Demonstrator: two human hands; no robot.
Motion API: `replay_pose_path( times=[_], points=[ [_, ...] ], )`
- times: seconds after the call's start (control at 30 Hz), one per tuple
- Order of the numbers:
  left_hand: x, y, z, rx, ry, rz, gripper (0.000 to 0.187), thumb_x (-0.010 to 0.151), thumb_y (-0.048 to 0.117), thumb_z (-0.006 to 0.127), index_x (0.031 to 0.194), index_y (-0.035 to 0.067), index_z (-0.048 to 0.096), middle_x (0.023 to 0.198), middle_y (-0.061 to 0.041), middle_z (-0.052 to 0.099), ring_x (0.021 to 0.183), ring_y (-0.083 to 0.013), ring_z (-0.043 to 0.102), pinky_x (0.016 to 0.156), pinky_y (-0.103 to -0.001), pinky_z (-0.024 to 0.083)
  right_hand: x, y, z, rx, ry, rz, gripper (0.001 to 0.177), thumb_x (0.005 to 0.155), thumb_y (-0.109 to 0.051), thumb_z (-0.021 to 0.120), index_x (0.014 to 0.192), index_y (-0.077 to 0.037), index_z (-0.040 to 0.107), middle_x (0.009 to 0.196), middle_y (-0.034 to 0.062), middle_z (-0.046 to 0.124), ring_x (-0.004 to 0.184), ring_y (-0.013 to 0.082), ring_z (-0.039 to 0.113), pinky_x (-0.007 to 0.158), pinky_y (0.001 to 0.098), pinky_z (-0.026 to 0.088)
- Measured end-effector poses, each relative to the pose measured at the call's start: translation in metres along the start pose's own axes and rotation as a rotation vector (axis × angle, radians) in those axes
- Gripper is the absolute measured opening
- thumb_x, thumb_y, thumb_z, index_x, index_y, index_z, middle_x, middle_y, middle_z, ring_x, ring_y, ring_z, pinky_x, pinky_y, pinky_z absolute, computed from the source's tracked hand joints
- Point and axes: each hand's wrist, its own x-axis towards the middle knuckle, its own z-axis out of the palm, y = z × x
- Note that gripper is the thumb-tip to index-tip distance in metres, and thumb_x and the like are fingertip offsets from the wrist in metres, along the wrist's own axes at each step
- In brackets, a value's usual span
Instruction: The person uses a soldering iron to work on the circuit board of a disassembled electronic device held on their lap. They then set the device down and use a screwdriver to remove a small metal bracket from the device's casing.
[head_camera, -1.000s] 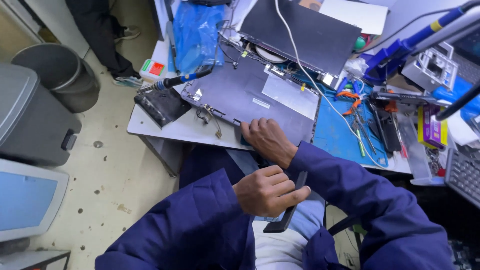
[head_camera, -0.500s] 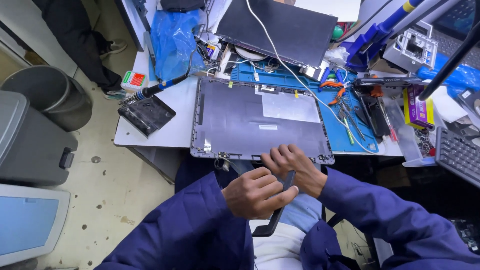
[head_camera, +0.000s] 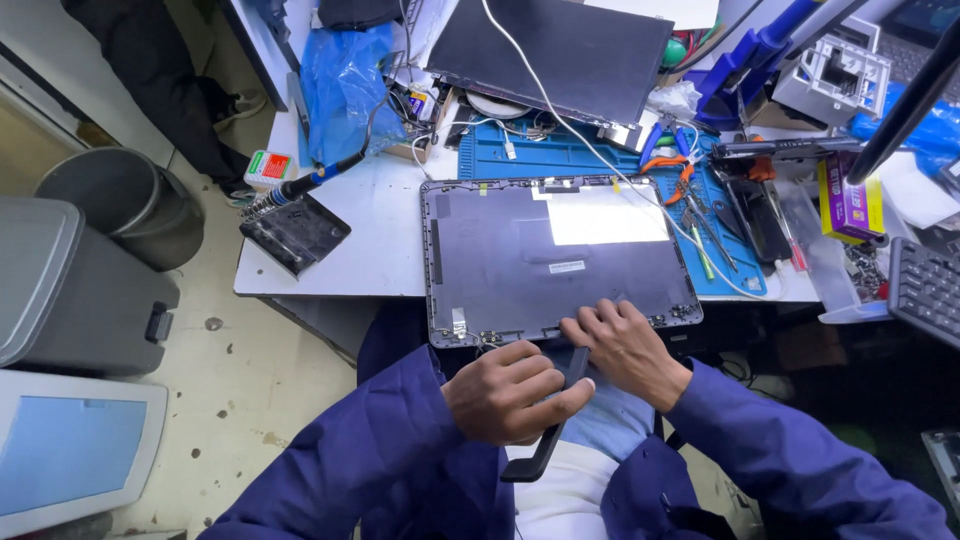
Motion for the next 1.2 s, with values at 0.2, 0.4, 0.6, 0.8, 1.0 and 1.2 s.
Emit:
replay_pose_path(
  times=[0.2, 0.4, 0.6, 0.8, 1.0, 1.2],
  points=[
    [-0.006, -0.001, 0.001, -0.003, -0.056, -0.009, 0.014, 0.107, 0.002, 0.054, 0.115, 0.002, 0.066, 0.074, -0.007, 0.056, 0.060, -0.0205, 0.050, 0.065, -0.035, 0.050, 0.003, 0.003, -0.004, 0.124, 0.028, 0.111, 0.012, 0.092, -0.009, 0.060, 0.098, -0.019, 0.056, 0.078, 0.0010, 0.053, 0.064, 0.0229, 0.051, 0.054, 0.0369, 0.039],
    [0.002, -0.013, -0.011, 0.014, -0.140, -0.091, 0.019, 0.110, 0.008, 0.050, 0.119, 0.000, 0.066, 0.083, -0.009, 0.060, 0.069, -0.0233, 0.059, 0.071, -0.039, 0.052, -0.008, 0.005, -0.040, 0.297, 0.156, 0.231, 0.015, 0.104, -0.024, 0.058, 0.094, -0.013, 0.058, 0.083, 0.0049, 0.055, 0.068, 0.0245, 0.053, 0.057, 0.0379, 0.043],
    [-0.003, -0.035, -0.010, 0.062, -0.190, -0.260, 0.029, 0.107, 0.000, 0.044, 0.122, -0.001, 0.068, 0.091, -0.014, 0.063, 0.076, -0.0286, 0.064, 0.072, -0.043, 0.054, -0.031, 0.004, -0.055, 0.525, 0.257, 0.277, 0.022, 0.106, -0.021, 0.062, 0.087, -0.009, 0.058, 0.075, 0.0054, 0.049, 0.063, 0.0237, 0.048, 0.054, 0.0379, 0.042],
    [-0.001, -0.035, 0.009, 0.117, -0.244, -0.269, 0.025, 0.099, -0.007, 0.059, 0.120, 0.000, 0.070, 0.084, -0.010, 0.067, 0.076, -0.0240, 0.066, 0.072, -0.038, 0.055, -0.041, -0.006, -0.058, 0.747, 0.403, 0.210, 0.022, 0.105, -0.023, 0.068, 0.115, -0.004, 0.061, 0.086, 0.0064, 0.057, 0.063, 0.0211, 0.053, 0.056, 0.0357, 0.045],
    [-0.008, -0.023, 0.027, 0.148, -0.293, -0.190, 0.019, 0.101, -0.002, 0.062, 0.117, -0.001, 0.073, 0.078, -0.005, 0.066, 0.075, -0.0184, 0.067, 0.074, -0.035, 0.057, -0.037, -0.013, -0.070, 0.771, 0.510, -0.015, 0.027, 0.108, -0.013, 0.070, 0.133, -0.011, 0.059, 0.093, 0.0067, 0.061, 0.065, 0.0161, 0.050, 0.056, 0.0303, 0.040],
    [-0.010, -0.015, 0.029, 0.145, -0.299, -0.158, 0.026, 0.105, 0.003, 0.056, 0.128, -0.002, 0.067, 0.084, -0.004, 0.067, 0.080, -0.0179, 0.069, 0.075, -0.035, 0.058, -0.037, -0.012, -0.070, 0.668, 0.512, -0.071, 0.025, 0.112, -0.021, 0.062, 0.133, -0.008, 0.062, 0.101, 0.0105, 0.065, 0.068, 0.0167, 0.055, 0.057, 0.0305, 0.041]
  ],
)
